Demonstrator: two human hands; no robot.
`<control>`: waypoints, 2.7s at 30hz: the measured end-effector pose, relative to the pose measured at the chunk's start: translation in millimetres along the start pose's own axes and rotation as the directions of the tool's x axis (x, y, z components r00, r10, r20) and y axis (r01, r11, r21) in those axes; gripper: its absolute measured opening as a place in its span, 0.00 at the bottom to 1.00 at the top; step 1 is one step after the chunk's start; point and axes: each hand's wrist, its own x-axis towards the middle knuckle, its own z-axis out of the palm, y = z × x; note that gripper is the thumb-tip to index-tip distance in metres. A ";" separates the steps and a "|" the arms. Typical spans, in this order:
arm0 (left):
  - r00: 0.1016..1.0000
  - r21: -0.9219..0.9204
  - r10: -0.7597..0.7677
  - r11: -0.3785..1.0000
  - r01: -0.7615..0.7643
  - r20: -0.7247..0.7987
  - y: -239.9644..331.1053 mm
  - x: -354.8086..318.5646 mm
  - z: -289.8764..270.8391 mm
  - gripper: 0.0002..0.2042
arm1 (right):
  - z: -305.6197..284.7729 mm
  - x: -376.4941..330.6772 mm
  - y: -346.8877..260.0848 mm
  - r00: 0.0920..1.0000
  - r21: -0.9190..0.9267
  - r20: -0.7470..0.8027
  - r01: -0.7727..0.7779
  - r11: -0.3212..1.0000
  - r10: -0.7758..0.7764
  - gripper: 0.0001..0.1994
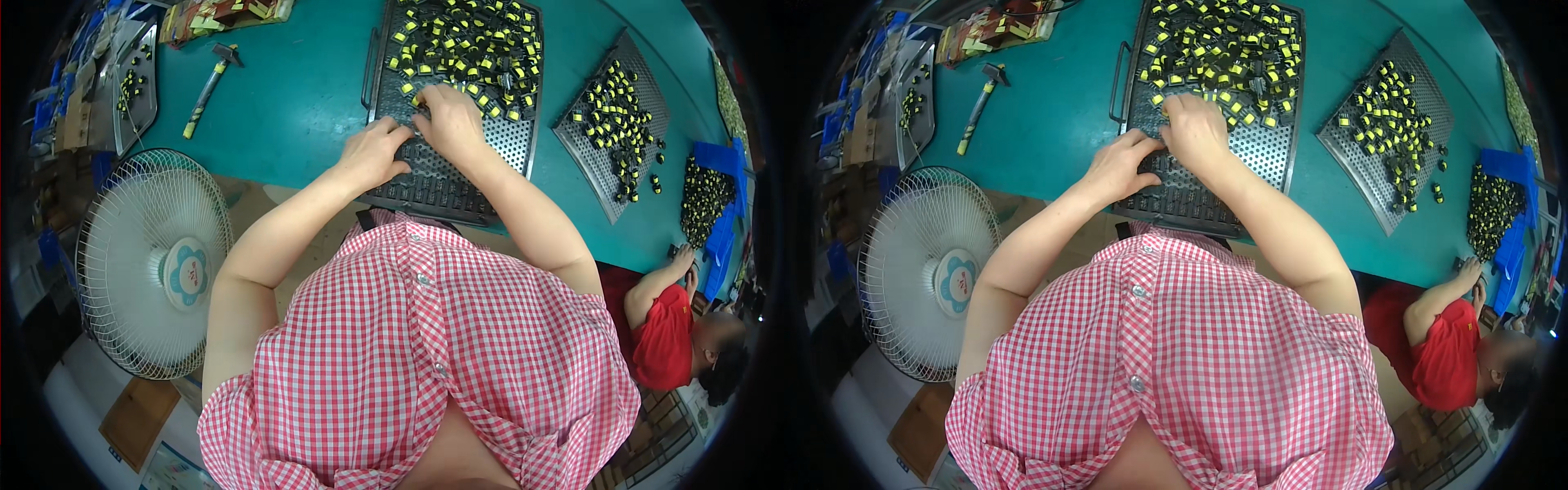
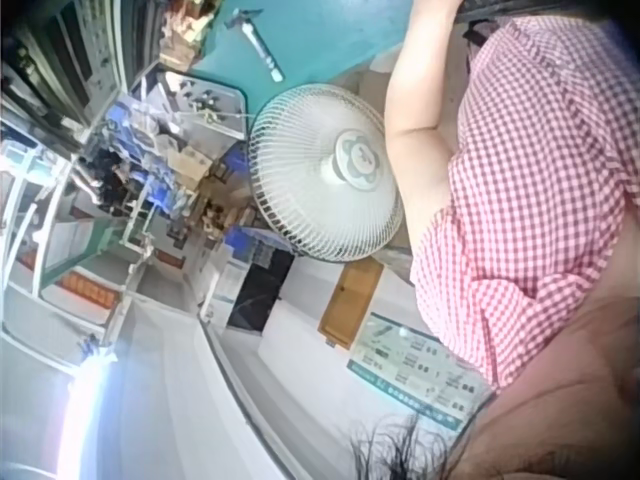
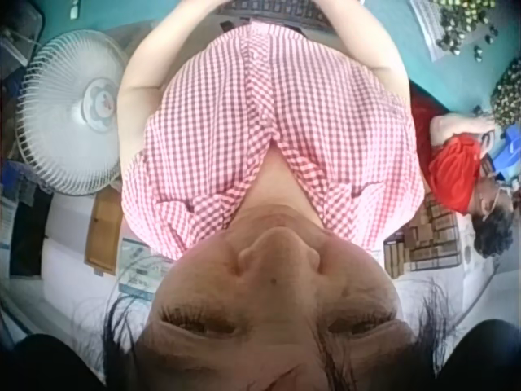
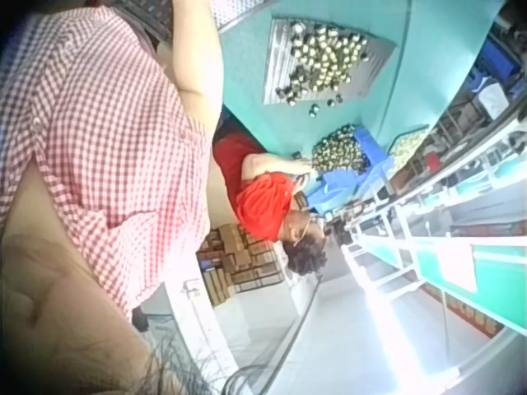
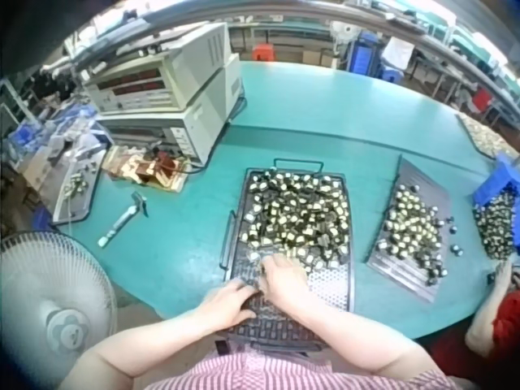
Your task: The person places a perforated tray on a workbench, dumps electronic components onto it, and inserts the components one by one into the slots on the tray by hand.
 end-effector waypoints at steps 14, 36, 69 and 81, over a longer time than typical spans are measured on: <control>0.996 0.072 0.041 0.996 -0.046 0.079 -10.4 -11.1 -4.4 0.16 | 3.1 -10.9 -8.9 0.998 0.125 0.034 0.048 0.991 -0.052 0.14; 0.991 0.003 0.048 0.999 -0.048 0.124 -15.5 -8.6 -5.3 0.15 | 3.6 -35.8 -8.7 0.889 0.376 0.450 -0.277 0.884 0.088 0.11; 0.989 0.090 0.035 0.995 -0.048 0.140 -12.8 -13.5 -2.9 0.06 | 1.3 -28.4 -4.5 0.768 0.357 0.634 -0.397 0.845 0.092 0.07; 0.990 0.007 0.126 0.992 -0.127 0.067 -17.1 -18.4 -0.9 0.06 | 8.2 -34.2 -13.2 0.803 0.309 0.588 -0.337 0.889 0.100 0.06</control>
